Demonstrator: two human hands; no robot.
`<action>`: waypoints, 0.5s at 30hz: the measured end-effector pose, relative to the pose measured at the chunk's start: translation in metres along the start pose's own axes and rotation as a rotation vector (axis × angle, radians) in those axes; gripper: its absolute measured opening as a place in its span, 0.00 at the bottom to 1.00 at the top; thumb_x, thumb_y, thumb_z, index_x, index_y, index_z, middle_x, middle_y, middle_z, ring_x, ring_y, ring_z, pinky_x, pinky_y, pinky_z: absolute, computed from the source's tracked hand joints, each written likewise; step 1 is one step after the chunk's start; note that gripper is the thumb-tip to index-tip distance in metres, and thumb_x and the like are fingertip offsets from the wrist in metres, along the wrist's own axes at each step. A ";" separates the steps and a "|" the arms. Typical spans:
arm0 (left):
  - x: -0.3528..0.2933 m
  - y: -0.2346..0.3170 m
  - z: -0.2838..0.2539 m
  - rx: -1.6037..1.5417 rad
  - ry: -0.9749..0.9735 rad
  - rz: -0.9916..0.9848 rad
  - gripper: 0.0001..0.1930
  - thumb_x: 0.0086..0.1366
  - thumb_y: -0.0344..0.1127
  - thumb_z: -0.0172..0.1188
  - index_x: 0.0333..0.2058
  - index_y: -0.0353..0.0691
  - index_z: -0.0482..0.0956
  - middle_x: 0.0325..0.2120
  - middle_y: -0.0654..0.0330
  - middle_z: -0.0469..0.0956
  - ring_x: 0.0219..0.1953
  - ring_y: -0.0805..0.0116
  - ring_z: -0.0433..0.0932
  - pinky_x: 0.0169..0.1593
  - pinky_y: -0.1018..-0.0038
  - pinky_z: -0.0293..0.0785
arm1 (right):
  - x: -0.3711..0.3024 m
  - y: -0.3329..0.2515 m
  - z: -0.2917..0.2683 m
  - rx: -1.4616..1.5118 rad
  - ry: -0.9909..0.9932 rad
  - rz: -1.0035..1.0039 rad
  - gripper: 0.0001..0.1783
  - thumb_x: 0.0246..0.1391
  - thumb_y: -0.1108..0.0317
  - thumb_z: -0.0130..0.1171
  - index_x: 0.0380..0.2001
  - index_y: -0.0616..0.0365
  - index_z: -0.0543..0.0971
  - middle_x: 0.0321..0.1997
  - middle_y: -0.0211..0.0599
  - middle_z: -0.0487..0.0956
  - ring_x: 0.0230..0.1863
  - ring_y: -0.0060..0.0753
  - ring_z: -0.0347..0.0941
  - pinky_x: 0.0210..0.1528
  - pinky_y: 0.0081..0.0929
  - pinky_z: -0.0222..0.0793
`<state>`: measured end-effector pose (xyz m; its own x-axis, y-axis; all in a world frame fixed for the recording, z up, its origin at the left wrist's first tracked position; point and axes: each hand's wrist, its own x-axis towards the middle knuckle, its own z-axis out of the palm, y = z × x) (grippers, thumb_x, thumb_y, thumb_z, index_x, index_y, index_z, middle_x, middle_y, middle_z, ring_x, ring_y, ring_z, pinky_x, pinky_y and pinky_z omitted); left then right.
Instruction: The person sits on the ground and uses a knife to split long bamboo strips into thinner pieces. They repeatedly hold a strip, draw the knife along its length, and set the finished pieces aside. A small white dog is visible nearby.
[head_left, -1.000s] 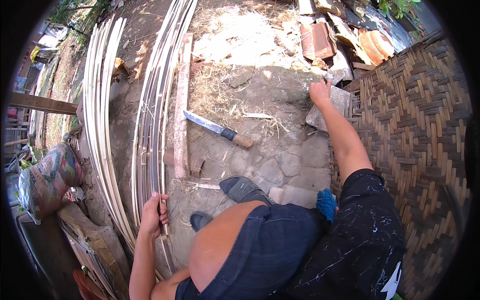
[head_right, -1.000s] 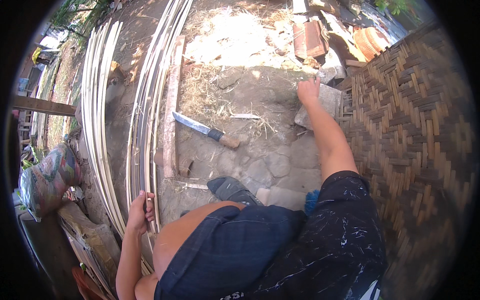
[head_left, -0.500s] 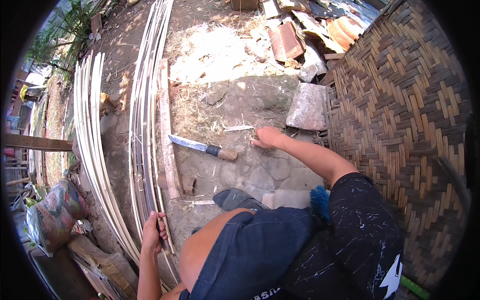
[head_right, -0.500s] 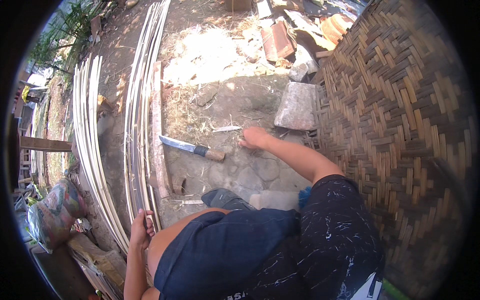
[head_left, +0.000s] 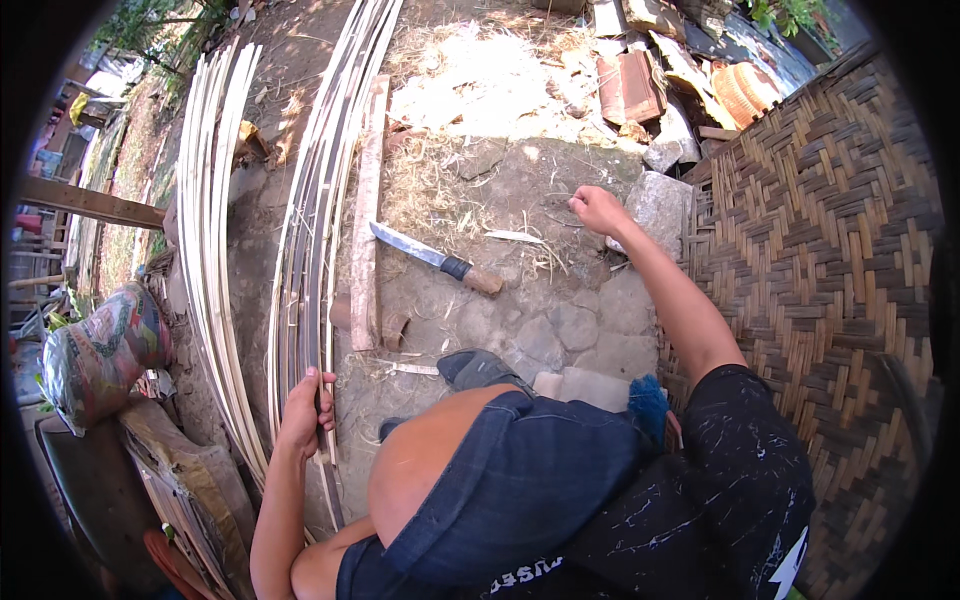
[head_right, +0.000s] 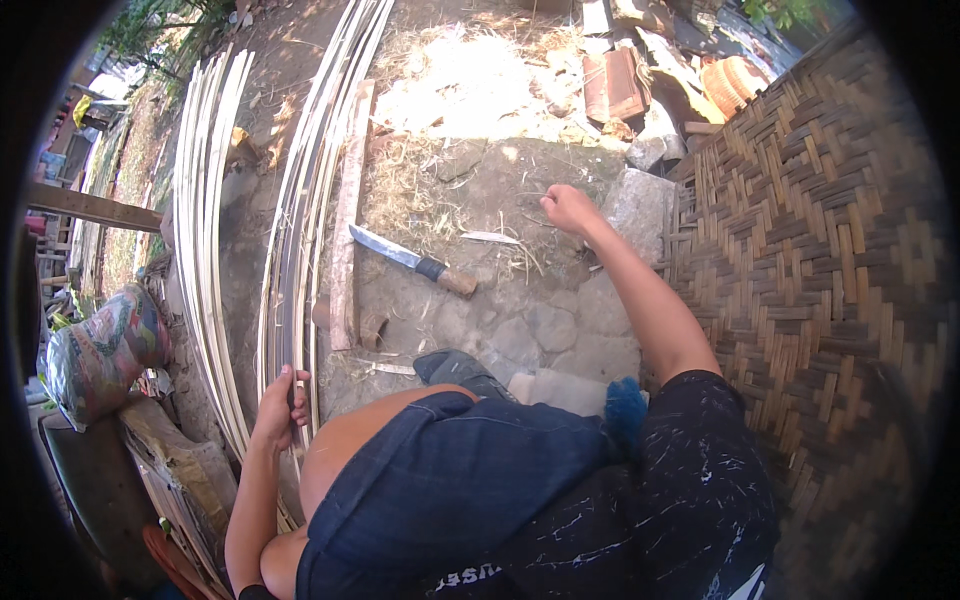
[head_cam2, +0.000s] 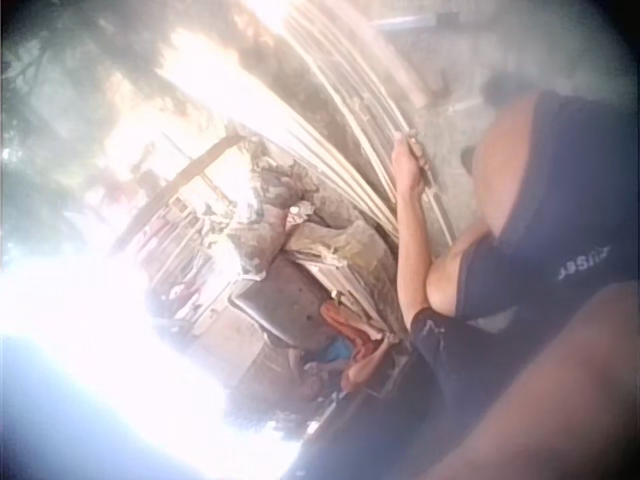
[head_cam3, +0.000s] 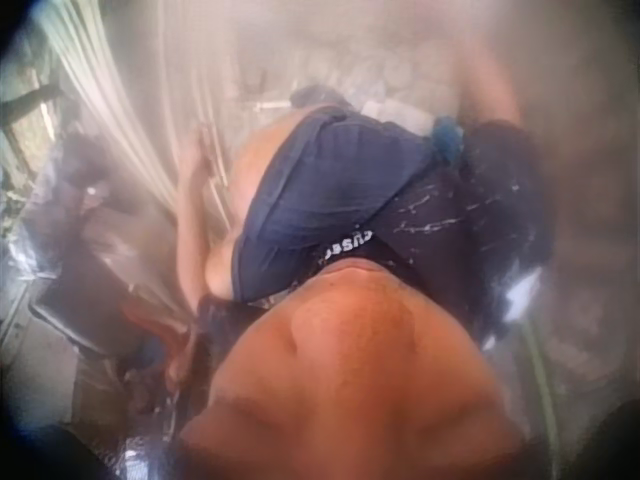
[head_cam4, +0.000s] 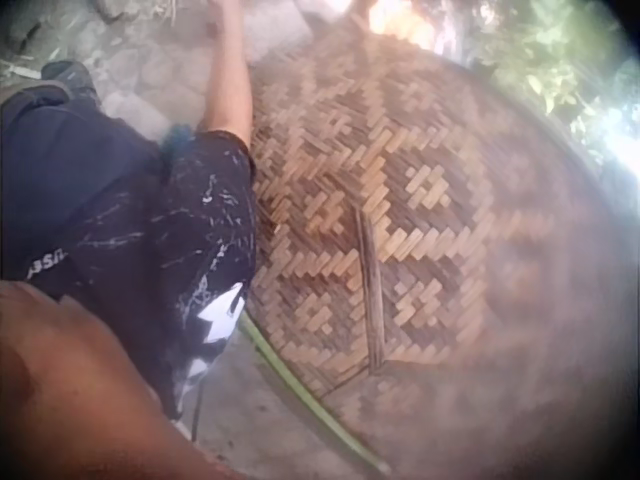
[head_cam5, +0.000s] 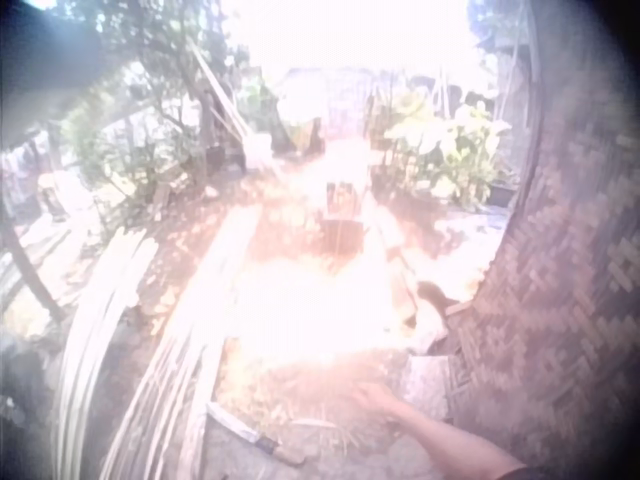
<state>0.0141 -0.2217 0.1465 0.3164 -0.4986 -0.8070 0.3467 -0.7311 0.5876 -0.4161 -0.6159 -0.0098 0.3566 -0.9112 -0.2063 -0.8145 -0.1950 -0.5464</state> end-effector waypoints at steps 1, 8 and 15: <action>0.000 -0.001 0.000 -0.005 -0.006 0.002 0.21 0.76 0.53 0.43 0.44 0.39 0.71 0.16 0.69 0.62 0.15 0.79 0.58 0.20 0.79 0.59 | 0.002 0.003 0.008 0.072 -0.034 0.041 0.17 0.59 0.55 0.58 0.36 0.59 0.82 0.34 0.44 0.81 0.33 0.44 0.78 0.41 0.39 0.72; 0.005 0.002 0.005 0.015 -0.050 0.019 0.21 0.76 0.53 0.43 0.44 0.40 0.71 0.17 0.69 0.63 0.16 0.80 0.59 0.20 0.79 0.59 | -0.031 0.047 0.080 -0.339 -0.491 0.003 0.27 0.50 0.43 0.63 0.30 0.62 0.83 0.32 0.56 0.82 0.34 0.53 0.80 0.41 0.45 0.74; -0.009 -0.002 -0.013 0.039 0.021 0.001 0.21 0.76 0.54 0.42 0.44 0.39 0.71 0.17 0.69 0.64 0.16 0.80 0.59 0.21 0.79 0.60 | -0.038 -0.082 -0.029 1.171 -0.639 0.293 0.11 0.65 0.57 0.54 0.31 0.49 0.71 0.20 0.15 0.53 0.18 0.13 0.44 0.20 0.18 0.46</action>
<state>0.0216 -0.2095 0.1534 0.3350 -0.4900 -0.8048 0.3119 -0.7483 0.5854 -0.3758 -0.5760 0.0664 0.6471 -0.4786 -0.5935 -0.1489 0.6841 -0.7140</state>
